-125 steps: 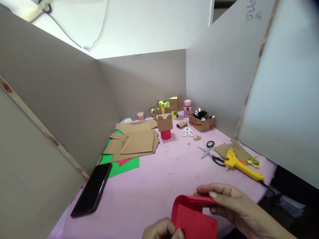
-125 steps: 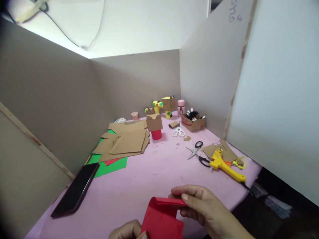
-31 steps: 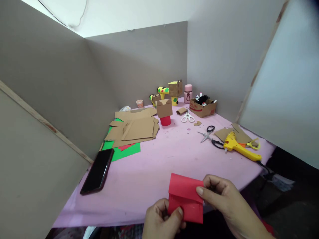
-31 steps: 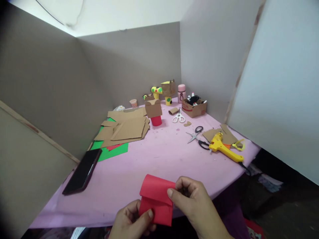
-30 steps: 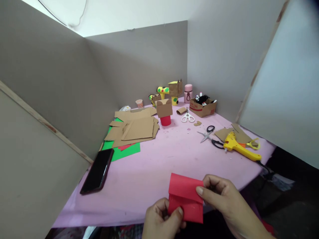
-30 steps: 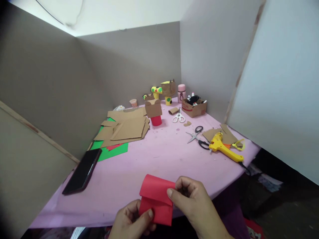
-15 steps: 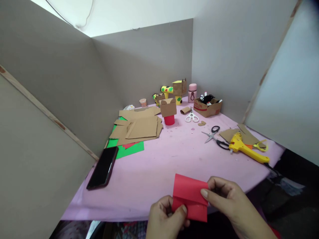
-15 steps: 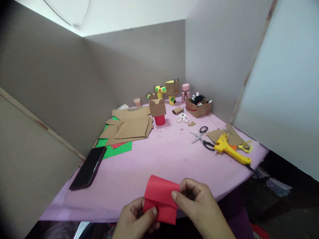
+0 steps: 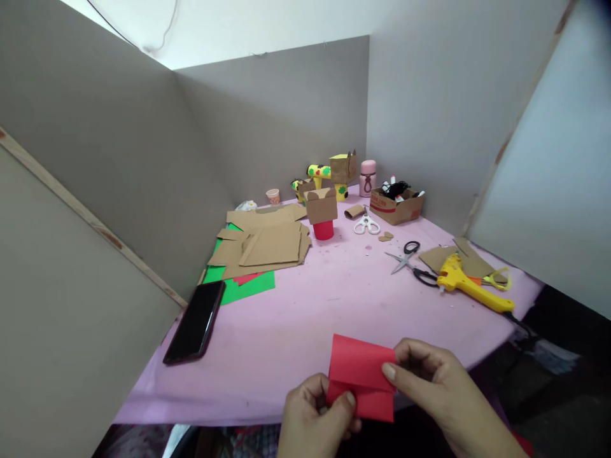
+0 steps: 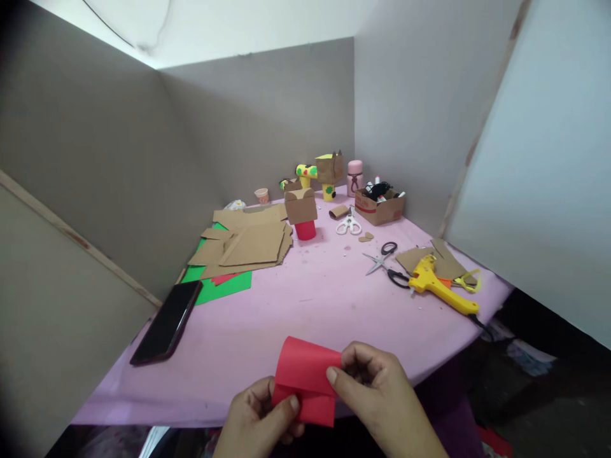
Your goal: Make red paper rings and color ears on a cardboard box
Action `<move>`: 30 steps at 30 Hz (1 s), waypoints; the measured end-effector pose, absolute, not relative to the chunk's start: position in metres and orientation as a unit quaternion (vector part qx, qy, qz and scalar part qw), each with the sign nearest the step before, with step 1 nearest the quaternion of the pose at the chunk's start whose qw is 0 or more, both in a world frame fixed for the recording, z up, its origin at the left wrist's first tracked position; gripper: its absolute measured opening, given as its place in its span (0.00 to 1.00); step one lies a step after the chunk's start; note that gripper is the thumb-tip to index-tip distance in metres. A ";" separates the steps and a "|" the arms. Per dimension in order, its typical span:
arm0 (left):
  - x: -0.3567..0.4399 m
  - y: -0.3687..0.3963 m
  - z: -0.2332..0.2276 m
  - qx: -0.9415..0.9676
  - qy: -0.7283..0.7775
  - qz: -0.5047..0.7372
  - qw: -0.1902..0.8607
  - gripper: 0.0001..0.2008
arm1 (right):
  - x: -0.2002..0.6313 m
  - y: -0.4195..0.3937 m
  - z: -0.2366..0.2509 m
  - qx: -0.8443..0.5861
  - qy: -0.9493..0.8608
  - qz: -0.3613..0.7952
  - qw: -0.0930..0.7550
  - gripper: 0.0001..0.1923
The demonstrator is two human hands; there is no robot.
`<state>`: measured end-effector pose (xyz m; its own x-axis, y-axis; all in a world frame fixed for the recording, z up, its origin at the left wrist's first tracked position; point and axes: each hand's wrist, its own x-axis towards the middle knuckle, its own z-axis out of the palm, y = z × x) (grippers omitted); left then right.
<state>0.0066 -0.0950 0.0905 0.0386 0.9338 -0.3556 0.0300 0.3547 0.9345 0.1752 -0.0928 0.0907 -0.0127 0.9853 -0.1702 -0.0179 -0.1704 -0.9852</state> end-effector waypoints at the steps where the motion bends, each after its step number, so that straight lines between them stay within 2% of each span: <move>1: 0.007 -0.095 0.091 0.418 0.577 0.385 0.587 0.10 | 0.175 -0.093 0.091 -0.532 -0.451 0.551 0.459 0.15; 30: 0.007 -0.096 0.088 0.407 0.568 0.391 0.600 0.12 | 0.172 -0.095 0.095 -0.517 -0.417 0.564 0.491 0.11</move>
<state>0.0067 -0.0956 0.0880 0.0498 0.9304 -0.3630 -0.0065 0.3638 0.9315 0.1716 -0.0955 0.0948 0.0170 0.9845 -0.1745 -0.1226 -0.1711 -0.9776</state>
